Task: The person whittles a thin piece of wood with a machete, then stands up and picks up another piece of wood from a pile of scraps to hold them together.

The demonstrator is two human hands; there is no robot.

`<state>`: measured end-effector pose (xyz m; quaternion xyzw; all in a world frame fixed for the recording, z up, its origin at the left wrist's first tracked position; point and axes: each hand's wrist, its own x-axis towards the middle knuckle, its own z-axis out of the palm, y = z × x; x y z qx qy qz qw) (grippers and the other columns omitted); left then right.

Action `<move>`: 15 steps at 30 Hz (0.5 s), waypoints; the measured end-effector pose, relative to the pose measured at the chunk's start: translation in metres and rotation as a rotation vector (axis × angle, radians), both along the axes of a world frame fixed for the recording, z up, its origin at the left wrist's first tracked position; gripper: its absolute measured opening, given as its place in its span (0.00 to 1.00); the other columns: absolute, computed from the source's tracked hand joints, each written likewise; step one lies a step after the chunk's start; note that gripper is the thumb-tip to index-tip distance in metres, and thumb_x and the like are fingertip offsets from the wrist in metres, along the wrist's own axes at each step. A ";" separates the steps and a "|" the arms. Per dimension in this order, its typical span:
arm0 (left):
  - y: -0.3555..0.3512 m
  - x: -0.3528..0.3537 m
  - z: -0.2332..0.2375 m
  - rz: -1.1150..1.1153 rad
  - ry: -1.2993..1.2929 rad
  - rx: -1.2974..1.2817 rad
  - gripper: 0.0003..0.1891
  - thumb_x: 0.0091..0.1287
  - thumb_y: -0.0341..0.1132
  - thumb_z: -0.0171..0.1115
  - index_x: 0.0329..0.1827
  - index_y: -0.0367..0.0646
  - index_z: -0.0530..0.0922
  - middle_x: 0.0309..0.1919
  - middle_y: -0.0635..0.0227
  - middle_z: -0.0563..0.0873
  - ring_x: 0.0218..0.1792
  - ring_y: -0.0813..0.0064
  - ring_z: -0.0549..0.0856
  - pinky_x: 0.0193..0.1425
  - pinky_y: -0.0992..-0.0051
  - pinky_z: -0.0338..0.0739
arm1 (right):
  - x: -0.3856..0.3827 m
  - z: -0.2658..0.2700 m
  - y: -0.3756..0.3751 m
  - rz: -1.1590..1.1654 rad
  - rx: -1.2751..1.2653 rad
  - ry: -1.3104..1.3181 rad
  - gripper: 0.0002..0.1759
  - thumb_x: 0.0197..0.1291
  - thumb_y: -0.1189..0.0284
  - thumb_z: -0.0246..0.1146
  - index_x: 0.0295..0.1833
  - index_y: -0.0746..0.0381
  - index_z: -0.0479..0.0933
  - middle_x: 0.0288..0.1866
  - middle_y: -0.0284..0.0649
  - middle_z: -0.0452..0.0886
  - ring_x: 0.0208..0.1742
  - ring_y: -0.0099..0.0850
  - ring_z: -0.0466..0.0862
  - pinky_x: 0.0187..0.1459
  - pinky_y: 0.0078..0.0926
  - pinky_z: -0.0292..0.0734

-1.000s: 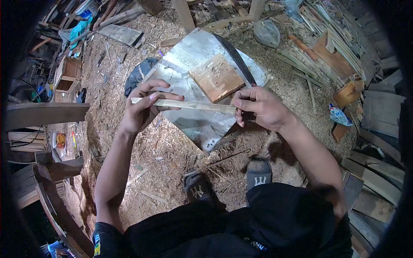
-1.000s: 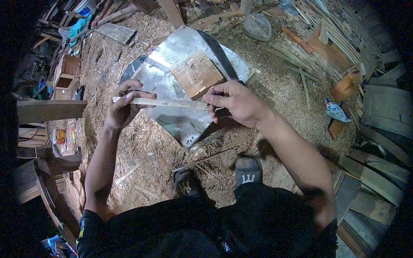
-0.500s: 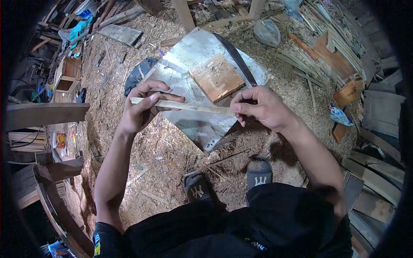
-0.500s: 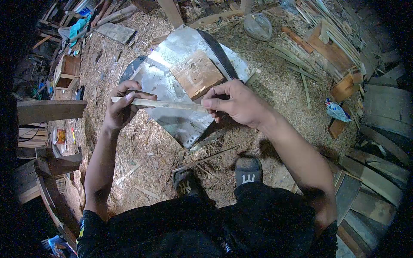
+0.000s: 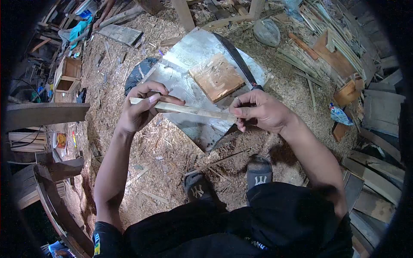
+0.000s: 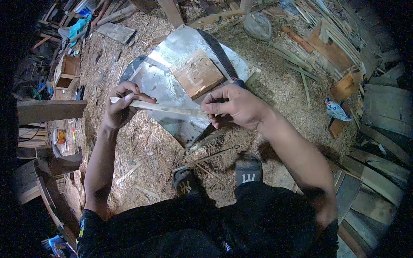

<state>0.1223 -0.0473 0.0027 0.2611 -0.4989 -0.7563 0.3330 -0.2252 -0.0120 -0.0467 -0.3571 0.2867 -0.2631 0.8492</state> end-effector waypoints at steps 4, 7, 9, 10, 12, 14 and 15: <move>-0.001 0.002 0.000 -0.018 0.004 0.026 0.13 0.76 0.34 0.58 0.56 0.36 0.76 0.52 0.30 0.85 0.58 0.42 0.86 0.66 0.54 0.78 | 0.000 -0.007 0.001 0.022 0.139 -0.092 0.09 0.70 0.72 0.68 0.47 0.68 0.81 0.32 0.40 0.84 0.31 0.28 0.85 0.38 0.27 0.83; -0.001 0.000 0.002 -0.025 0.016 0.008 0.12 0.76 0.34 0.58 0.56 0.35 0.77 0.51 0.30 0.85 0.59 0.42 0.86 0.66 0.53 0.79 | 0.000 -0.007 0.003 0.039 0.210 -0.140 0.08 0.69 0.74 0.67 0.46 0.68 0.80 0.33 0.40 0.83 0.32 0.29 0.86 0.39 0.29 0.83; -0.001 -0.001 0.003 -0.031 0.016 0.002 0.12 0.76 0.34 0.58 0.55 0.35 0.77 0.51 0.30 0.85 0.59 0.41 0.86 0.66 0.53 0.79 | 0.000 -0.009 0.003 0.044 0.245 -0.165 0.07 0.69 0.75 0.67 0.44 0.69 0.80 0.33 0.39 0.82 0.32 0.31 0.86 0.40 0.30 0.82; -0.001 -0.001 0.004 -0.035 0.016 -0.003 0.12 0.76 0.33 0.58 0.55 0.35 0.77 0.51 0.30 0.86 0.59 0.41 0.86 0.67 0.52 0.78 | 0.001 -0.012 0.003 0.049 0.232 -0.168 0.08 0.69 0.74 0.67 0.45 0.68 0.80 0.33 0.40 0.83 0.32 0.30 0.86 0.39 0.29 0.83; -0.001 0.000 0.001 -0.034 0.033 0.002 0.11 0.76 0.33 0.58 0.54 0.35 0.77 0.51 0.31 0.86 0.59 0.41 0.86 0.67 0.53 0.78 | 0.002 -0.016 0.004 0.054 0.218 -0.172 0.08 0.69 0.72 0.67 0.46 0.67 0.81 0.33 0.41 0.85 0.31 0.29 0.86 0.38 0.28 0.84; -0.002 0.002 -0.002 -0.033 0.050 0.006 0.11 0.76 0.33 0.58 0.54 0.35 0.77 0.51 0.31 0.86 0.59 0.41 0.86 0.67 0.53 0.78 | 0.002 -0.018 0.005 0.064 0.221 -0.192 0.08 0.70 0.72 0.67 0.46 0.68 0.81 0.33 0.41 0.85 0.31 0.28 0.87 0.38 0.28 0.84; -0.002 0.002 -0.002 -0.041 0.058 0.014 0.11 0.76 0.33 0.58 0.53 0.35 0.78 0.51 0.31 0.86 0.59 0.41 0.86 0.67 0.52 0.79 | 0.003 -0.013 0.005 0.064 0.221 -0.192 0.08 0.70 0.72 0.67 0.46 0.68 0.81 0.33 0.41 0.85 0.31 0.28 0.87 0.38 0.28 0.84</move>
